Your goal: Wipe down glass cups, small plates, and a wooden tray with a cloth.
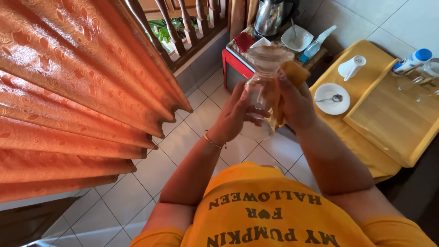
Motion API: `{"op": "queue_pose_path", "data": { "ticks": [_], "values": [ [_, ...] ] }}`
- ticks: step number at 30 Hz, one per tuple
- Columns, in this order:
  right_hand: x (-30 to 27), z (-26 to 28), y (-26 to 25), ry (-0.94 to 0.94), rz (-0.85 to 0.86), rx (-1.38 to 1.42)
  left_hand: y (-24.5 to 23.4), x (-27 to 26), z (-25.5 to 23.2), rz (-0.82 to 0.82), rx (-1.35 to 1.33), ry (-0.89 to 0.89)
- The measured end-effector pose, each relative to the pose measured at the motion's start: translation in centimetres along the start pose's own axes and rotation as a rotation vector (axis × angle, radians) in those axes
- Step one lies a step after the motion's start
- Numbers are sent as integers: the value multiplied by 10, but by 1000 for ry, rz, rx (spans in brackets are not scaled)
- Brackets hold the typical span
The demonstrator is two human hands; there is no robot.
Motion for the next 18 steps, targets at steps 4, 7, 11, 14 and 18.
{"op": "queue_pose_path", "data": {
  "ticks": [4,7,11,14,18],
  "values": [
    [10,10,13,86,-127,-370,-9,6,-6,63,19,-114],
    [16,9,26,96,-61,-326,-15,12,4,59,5,-113],
    [22,8,37,-89,-214,-493,-19,4,-6,-202,419,165],
    [26,10,51,-124,-268,-599,11,-7,-48,-244,755,446],
    [24,1,51,-126,-291,-663,14,1,-32,-418,939,527]
  ]
}}
Point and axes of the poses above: each hand's wrist, its own x-axis towards the middle knuckle, its own y-axis out of the palm, z = x × y, the point moved 3 cm from there along x, towards the middle knuckle, and after that the axes turned 1 degree about x, right-handed, at the moved point
